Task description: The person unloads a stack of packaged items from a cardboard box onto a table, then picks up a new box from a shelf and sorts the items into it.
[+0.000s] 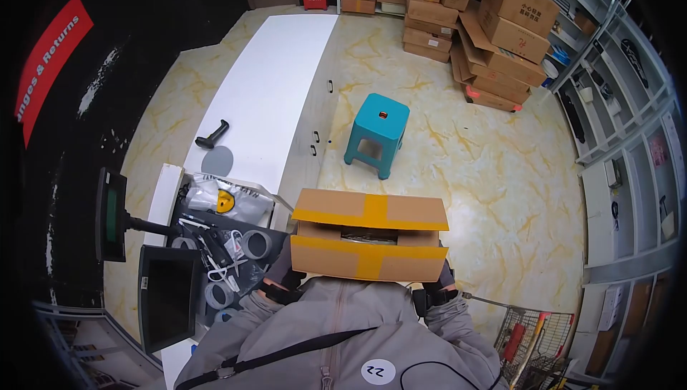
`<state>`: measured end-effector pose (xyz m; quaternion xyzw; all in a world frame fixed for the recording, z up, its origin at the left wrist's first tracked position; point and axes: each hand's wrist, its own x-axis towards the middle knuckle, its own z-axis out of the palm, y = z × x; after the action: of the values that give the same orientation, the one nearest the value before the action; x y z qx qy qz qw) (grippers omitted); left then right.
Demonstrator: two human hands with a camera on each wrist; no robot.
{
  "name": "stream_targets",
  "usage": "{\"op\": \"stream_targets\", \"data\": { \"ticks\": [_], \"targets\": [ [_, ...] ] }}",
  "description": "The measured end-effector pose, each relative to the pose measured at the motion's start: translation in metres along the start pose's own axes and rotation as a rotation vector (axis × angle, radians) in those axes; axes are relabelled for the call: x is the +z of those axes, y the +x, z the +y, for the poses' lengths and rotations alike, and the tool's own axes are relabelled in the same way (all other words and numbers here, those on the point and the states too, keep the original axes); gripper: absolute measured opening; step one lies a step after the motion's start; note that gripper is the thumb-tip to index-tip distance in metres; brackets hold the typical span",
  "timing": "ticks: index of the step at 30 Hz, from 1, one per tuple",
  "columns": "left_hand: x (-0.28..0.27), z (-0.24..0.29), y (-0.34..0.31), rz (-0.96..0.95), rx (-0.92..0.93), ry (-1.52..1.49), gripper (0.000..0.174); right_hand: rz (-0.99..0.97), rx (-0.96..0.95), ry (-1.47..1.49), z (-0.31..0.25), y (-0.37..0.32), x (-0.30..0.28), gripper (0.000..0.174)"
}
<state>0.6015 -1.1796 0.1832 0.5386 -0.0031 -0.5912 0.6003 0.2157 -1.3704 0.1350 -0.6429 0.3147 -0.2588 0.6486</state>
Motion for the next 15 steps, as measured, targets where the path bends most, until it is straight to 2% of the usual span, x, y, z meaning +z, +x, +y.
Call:
{"op": "stream_targets", "data": {
  "ticks": [3, 4, 7, 11, 15],
  "targets": [
    [-0.049, -0.038, 0.112, 0.002, 0.386, 0.672, 0.060, -0.044, 0.010, 0.061, -0.009, 0.100, 0.001, 0.051],
    [-0.042, -0.028, 0.123, 0.015, 0.384, 0.668, 0.060, -0.057, 0.017, 0.080, -0.013, 0.123, -0.002, 0.051],
    [-0.006, 0.016, 0.150, -0.112, 0.633, 0.421, 0.067, -0.100, 0.037, 0.128, -0.024, 0.182, -0.025, 0.050],
    [0.012, 0.064, 0.169, -0.003, 0.582, 0.517, 0.065, -0.152, 0.076, 0.202, -0.029, 0.259, -0.031, 0.050],
    [0.079, 0.158, 0.112, 0.197, 0.545, 0.504, 0.062, -0.206, 0.124, 0.263, -0.039, 0.330, -0.017, 0.049]
  ]
}}
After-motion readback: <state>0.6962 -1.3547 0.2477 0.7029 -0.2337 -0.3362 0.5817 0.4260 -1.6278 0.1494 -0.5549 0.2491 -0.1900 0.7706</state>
